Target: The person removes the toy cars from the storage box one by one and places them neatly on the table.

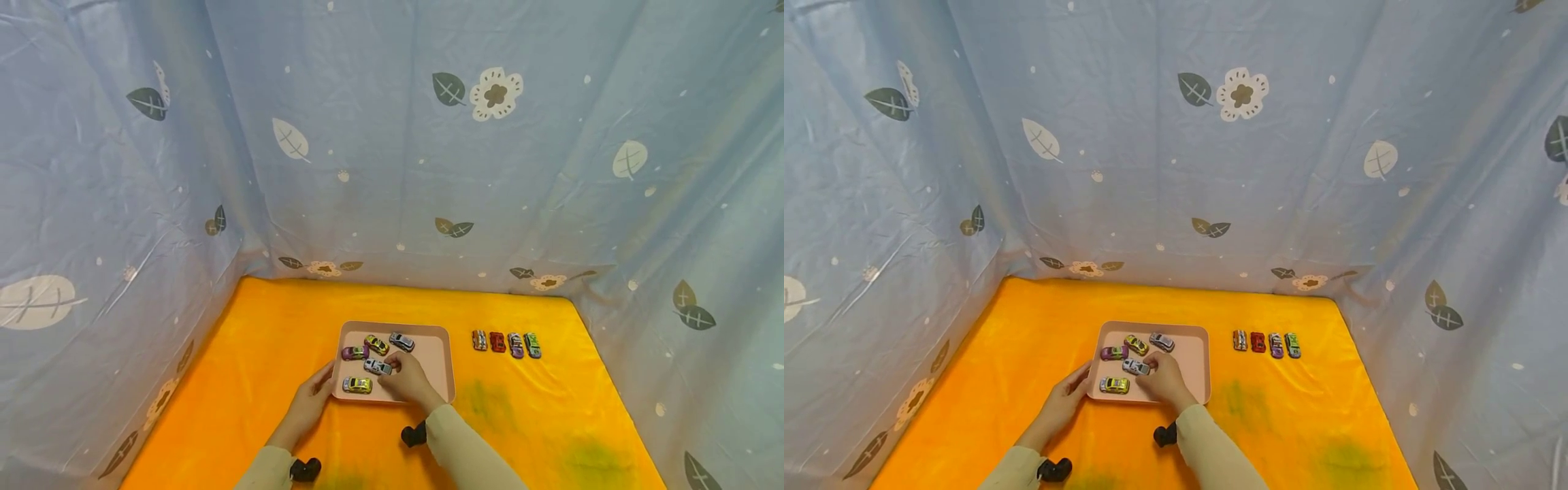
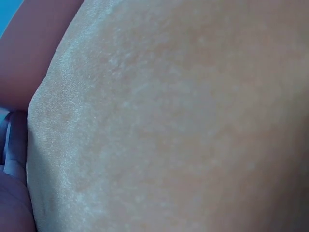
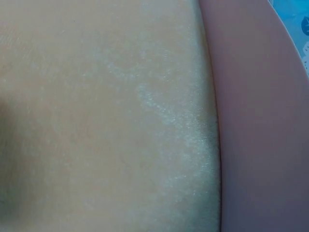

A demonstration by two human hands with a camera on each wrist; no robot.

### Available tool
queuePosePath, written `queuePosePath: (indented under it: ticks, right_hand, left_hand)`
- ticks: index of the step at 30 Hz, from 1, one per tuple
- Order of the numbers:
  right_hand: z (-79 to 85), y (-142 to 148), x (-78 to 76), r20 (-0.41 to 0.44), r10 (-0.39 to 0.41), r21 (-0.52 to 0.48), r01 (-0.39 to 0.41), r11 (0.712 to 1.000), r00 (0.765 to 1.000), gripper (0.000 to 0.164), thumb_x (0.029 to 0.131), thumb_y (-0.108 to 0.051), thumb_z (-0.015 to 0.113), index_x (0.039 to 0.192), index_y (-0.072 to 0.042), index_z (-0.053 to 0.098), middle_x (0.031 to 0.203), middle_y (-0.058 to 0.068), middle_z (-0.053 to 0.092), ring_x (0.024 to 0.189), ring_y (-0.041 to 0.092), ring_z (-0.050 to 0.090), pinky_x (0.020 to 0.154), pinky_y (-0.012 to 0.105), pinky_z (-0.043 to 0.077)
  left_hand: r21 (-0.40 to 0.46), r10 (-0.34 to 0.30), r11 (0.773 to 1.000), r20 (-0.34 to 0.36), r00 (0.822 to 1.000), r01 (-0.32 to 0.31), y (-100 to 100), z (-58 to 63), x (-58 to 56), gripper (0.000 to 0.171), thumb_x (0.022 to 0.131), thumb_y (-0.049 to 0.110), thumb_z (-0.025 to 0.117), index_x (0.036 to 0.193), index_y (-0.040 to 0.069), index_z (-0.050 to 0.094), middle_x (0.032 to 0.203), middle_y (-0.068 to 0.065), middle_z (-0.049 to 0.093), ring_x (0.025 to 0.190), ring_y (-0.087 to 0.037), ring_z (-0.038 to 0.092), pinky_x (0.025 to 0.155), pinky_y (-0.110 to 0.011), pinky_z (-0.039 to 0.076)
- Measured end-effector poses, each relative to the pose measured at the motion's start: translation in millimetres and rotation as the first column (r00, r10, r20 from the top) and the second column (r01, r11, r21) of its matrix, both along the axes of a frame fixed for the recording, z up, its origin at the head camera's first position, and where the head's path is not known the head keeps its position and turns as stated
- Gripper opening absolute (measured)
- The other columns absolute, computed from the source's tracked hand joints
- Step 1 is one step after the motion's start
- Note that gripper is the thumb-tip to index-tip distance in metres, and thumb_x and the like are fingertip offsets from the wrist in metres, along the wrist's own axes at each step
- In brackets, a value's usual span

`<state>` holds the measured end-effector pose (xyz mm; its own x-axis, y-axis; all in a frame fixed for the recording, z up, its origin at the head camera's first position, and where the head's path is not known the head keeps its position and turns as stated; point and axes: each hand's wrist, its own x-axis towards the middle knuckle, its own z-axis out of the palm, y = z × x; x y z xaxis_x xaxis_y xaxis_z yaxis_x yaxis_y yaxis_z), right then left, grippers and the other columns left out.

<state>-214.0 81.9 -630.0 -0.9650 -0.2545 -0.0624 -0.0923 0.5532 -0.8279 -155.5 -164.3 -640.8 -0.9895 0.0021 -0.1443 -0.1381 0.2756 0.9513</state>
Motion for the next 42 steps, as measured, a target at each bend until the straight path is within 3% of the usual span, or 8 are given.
queuePosePath:
  ticks: [16,25,29,35,42]
  right_hand:
    - [1.5,0,-0.9,0.008,-0.023,0.003,0.023,1.0,1.0,0.029,0.079,-0.017,0.081,0.1,-0.007,0.064,0.09,0.002,0.056,0.078,0.017,0.046,0.067,0.03,0.04]
    - [-1.6,0,2.5,-0.08,-0.013,0.044,0.016,0.999,0.997,0.024,0.082,-0.016,0.077,0.099,-0.008,0.063,0.086,0.003,0.053,0.077,0.017,0.046,0.066,0.03,0.04]
    - [5.8,6,8.0,-0.122,-0.079,0.027,0.082,0.996,0.989,0.023,0.084,-0.016,0.074,0.102,-0.007,0.063,0.088,0.004,0.054,0.079,0.017,0.048,0.067,0.03,0.043]
    - [28.3,25,7.4,-0.224,-0.211,-0.064,0.201,0.977,0.952,0.024,0.084,-0.015,0.076,0.105,-0.006,0.066,0.096,0.005,0.059,0.086,0.02,0.053,0.073,0.034,0.048]
    - [44.3,59,7.1,-0.235,-0.319,-0.13,0.296,0.946,0.918,0.028,0.086,-0.021,0.076,0.11,-0.011,0.066,0.102,0.005,0.06,0.09,0.022,0.052,0.077,0.035,0.045]
  left_hand:
    - [0.005,0.002,1.0,-0.003,1.0,-0.002,0,0.5,-1.2,0.047,0.1,0.027,0.056,0.146,0.025,0.046,0.145,-0.004,0.048,0.14,-0.029,0.032,0.112,-0.052,0.026]
    - [0.005,0.003,1.0,-0.029,1.0,-0.003,1,-0.3,-0.4,0.047,0.1,0.027,0.055,0.146,0.024,0.047,0.144,-0.006,0.048,0.139,-0.03,0.032,0.111,-0.052,0.028]
    - [-0.004,0.002,1.0,-0.028,1.0,-0.002,2,-3.6,0.2,0.046,0.1,0.029,0.055,0.145,0.025,0.047,0.145,-0.005,0.048,0.139,-0.03,0.032,0.111,-0.051,0.028]
    - [-0.007,0.008,1.0,-0.014,1.0,-0.008,1,-4.7,0.9,0.046,0.1,0.032,0.054,0.145,0.026,0.047,0.145,-0.003,0.047,0.14,-0.029,0.031,0.111,-0.053,0.027]
    - [0.004,0.007,1.0,0.006,1.0,-0.007,0,-1.5,-0.7,0.047,0.1,0.031,0.055,0.146,0.026,0.046,0.147,-0.003,0.045,0.141,-0.029,0.03,0.111,-0.051,0.027]
